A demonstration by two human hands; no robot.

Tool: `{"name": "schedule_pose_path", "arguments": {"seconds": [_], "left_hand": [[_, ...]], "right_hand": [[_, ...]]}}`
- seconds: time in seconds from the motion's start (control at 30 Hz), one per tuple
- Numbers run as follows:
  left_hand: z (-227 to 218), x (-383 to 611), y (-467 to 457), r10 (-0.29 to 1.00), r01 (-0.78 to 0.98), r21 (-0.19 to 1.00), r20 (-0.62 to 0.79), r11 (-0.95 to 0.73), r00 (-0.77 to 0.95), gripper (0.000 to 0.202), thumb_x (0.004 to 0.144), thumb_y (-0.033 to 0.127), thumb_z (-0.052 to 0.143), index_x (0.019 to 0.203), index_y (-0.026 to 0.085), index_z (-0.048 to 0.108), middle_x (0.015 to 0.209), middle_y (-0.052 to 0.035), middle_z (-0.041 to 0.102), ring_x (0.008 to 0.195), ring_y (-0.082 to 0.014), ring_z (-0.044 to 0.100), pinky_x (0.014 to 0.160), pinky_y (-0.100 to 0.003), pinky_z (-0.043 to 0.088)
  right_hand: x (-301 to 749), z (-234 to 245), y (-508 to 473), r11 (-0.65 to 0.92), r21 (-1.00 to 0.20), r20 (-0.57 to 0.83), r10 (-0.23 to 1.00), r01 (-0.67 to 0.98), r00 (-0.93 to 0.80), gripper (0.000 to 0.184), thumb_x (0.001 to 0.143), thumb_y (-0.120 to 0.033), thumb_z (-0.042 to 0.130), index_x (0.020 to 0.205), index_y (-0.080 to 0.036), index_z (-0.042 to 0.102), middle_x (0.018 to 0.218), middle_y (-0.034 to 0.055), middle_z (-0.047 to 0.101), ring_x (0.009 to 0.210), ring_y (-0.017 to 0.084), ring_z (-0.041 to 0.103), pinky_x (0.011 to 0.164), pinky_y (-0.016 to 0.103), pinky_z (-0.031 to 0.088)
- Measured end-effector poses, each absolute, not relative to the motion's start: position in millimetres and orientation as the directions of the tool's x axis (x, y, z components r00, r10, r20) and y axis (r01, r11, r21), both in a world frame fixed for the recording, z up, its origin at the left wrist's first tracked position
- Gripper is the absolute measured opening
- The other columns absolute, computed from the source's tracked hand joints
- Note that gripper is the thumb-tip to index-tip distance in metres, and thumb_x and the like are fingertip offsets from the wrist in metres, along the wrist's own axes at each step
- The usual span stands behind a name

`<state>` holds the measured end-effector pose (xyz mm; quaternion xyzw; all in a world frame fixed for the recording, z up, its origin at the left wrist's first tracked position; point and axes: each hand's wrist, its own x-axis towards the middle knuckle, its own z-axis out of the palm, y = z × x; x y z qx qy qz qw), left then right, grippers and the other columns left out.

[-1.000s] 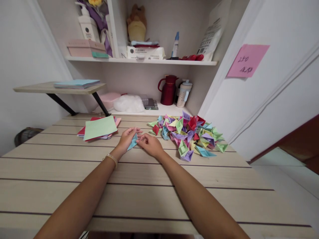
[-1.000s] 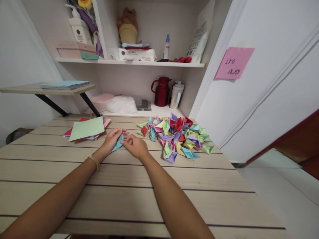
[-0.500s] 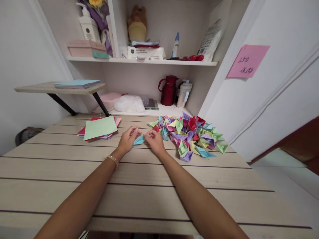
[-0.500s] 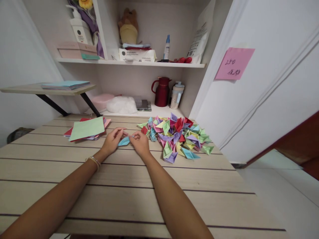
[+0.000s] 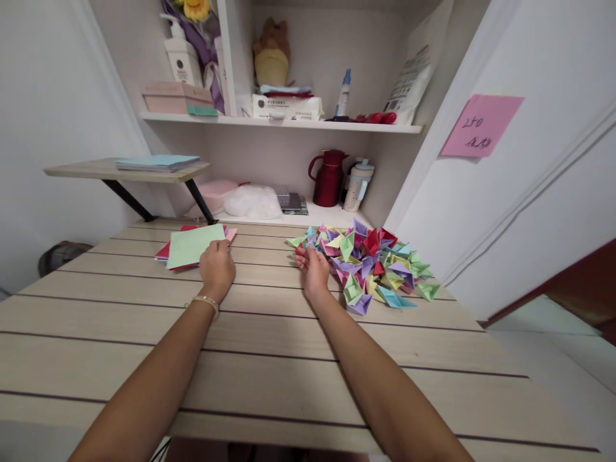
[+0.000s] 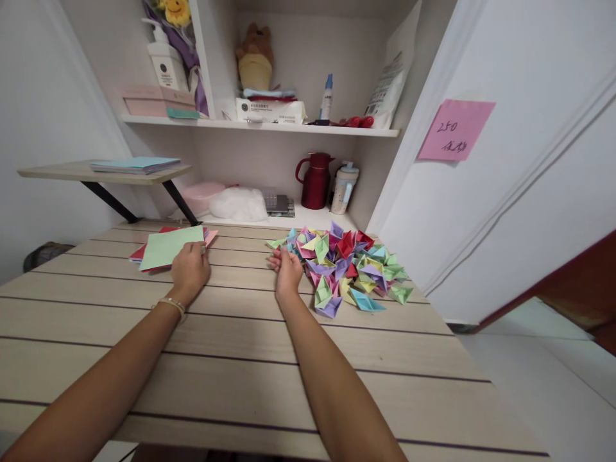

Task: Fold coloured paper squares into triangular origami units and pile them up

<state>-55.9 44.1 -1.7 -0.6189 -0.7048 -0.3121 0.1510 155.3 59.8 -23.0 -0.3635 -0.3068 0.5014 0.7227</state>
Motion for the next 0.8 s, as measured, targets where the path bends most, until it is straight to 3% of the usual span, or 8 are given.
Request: {"name": "schedule_pose_path", "arguments": {"seconds": [0.13, 0.27, 0.37, 0.57, 0.8], "left_hand": [[-3, -60, 46, 0.751, 0.913, 0.407, 0.611, -0.027, -0.250, 0.033, 0.084, 0.020, 0.039, 0.113, 0.014, 0.055, 0.091, -0.0151, 0.062, 0.083, -0.0283, 0.058, 0.073, -0.037, 0.040], [-2, -59, 45, 0.713, 0.806, 0.585, 0.603, -0.090, -0.358, 0.045, 0.082, 0.020, 0.045, 0.127, 0.017, 0.043, 0.075, -0.0095, 0.065, 0.072, -0.0251, 0.059, 0.073, -0.037, 0.041], [1, -57, 44, 0.674, 0.770, 0.621, 0.633, -0.148, -0.381, 0.052, 0.077, 0.019, 0.053, 0.128, 0.019, 0.042, 0.074, -0.0076, 0.066, 0.077, -0.0251, 0.061, 0.077, -0.037, 0.041], [6, -54, 44, 0.626, 0.784, 0.613, 0.652, -0.102, -0.428, 0.050, 0.070, 0.021, 0.064, 0.116, 0.016, 0.046, 0.075, -0.0083, 0.066, 0.093, -0.0303, 0.059, 0.085, -0.045, 0.037], [9, -56, 45, 0.589, 0.582, 0.808, 0.514, -0.089, -0.624, 0.054, 0.062, 0.032, 0.073, 0.108, 0.020, 0.046, 0.072, -0.0040, 0.066, 0.079, -0.0253, 0.061, 0.078, -0.040, 0.040]], "right_hand": [[154, -24, 59, 0.236, -0.828, 0.100, 0.955, -0.508, 0.280, 0.028, 0.072, -0.042, 0.059, 0.086, -0.018, 0.056, 0.101, 0.0080, 0.065, 0.071, 0.014, 0.065, 0.056, 0.023, 0.053], [149, -24, 56, 0.208, -0.882, 0.127, 0.969, -0.422, 0.212, 0.026, 0.073, -0.042, 0.058, 0.084, -0.018, 0.058, 0.100, 0.0077, 0.064, 0.068, 0.013, 0.064, 0.052, 0.022, 0.051], [147, -23, 54, 0.219, -0.906, 0.154, 0.968, -0.362, 0.200, 0.028, 0.072, -0.043, 0.059, 0.084, -0.018, 0.059, 0.093, 0.0073, 0.066, 0.064, 0.013, 0.062, 0.048, 0.021, 0.048], [148, -23, 52, 0.231, -0.929, 0.184, 0.966, -0.288, 0.182, 0.025, 0.074, -0.042, 0.055, 0.079, -0.019, 0.059, 0.091, 0.0049, 0.066, 0.059, 0.010, 0.060, 0.047, 0.019, 0.045], [146, -20, 48, 0.274, -0.930, 0.253, 0.961, -0.246, 0.115, 0.023, 0.075, -0.040, 0.056, 0.076, -0.018, 0.059, 0.083, 0.0037, 0.066, 0.056, 0.009, 0.057, 0.050, 0.020, 0.048]]}}
